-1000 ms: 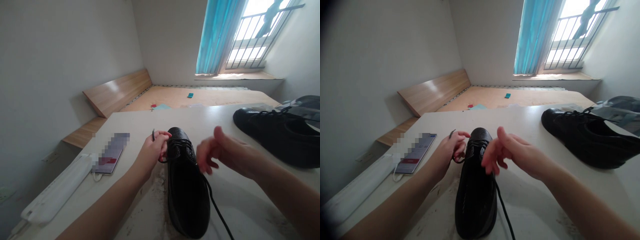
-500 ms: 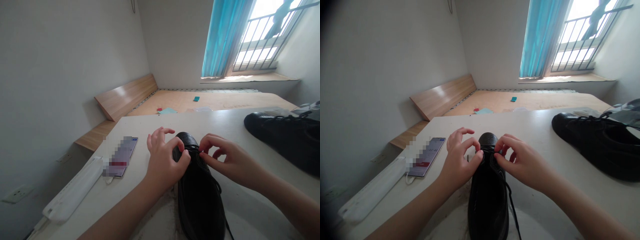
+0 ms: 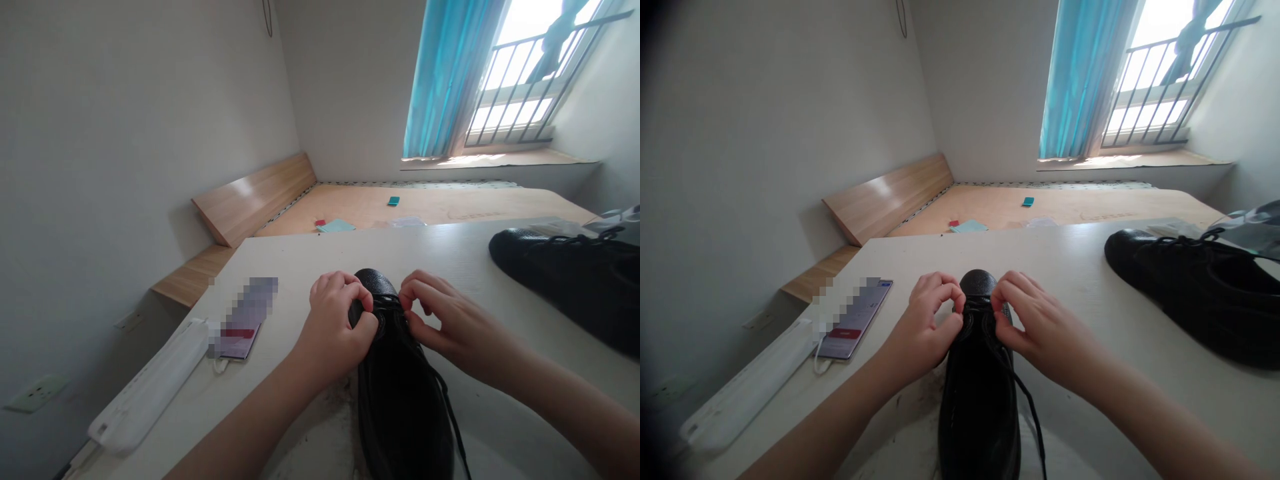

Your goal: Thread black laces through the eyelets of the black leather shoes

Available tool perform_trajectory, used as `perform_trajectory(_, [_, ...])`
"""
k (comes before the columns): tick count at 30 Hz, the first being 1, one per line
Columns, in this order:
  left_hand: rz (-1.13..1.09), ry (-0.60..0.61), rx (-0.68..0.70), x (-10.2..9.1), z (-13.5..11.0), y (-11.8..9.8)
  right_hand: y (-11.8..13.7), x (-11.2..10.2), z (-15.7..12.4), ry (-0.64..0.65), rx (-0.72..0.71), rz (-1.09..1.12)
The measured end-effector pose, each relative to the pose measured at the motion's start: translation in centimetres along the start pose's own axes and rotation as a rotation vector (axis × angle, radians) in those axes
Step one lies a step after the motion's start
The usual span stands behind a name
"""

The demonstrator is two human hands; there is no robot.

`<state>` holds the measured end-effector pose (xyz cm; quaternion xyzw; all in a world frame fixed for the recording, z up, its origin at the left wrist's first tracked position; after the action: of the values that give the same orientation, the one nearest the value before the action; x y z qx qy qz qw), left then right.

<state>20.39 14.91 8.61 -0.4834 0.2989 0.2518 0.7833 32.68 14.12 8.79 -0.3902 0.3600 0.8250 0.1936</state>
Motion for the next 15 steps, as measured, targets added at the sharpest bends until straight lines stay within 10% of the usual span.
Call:
perform_trajectory(5, [0.072, -0.042, 0.034, -0.6, -0.1, -0.3, 1.6, -2.1, -0.4, -0.183, -0.151, -0.246])
perform_trajectory(15, [0.167, -0.039, 0.021, -0.5, -0.1, -0.3, -1.5, -0.1, 0.1, 0.054, 0.131, 0.163])
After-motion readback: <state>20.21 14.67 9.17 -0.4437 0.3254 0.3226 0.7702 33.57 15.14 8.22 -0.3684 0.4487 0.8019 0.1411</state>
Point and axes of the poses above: each hand's wrist, its own z-axis towards the middle knuckle, its own x-axis out of the palm, y = z × x, the point moved 10 cm from there along z, towards the middle knuckle, and after that the axes turned 4 degrees about z, right-handed, at the moved point
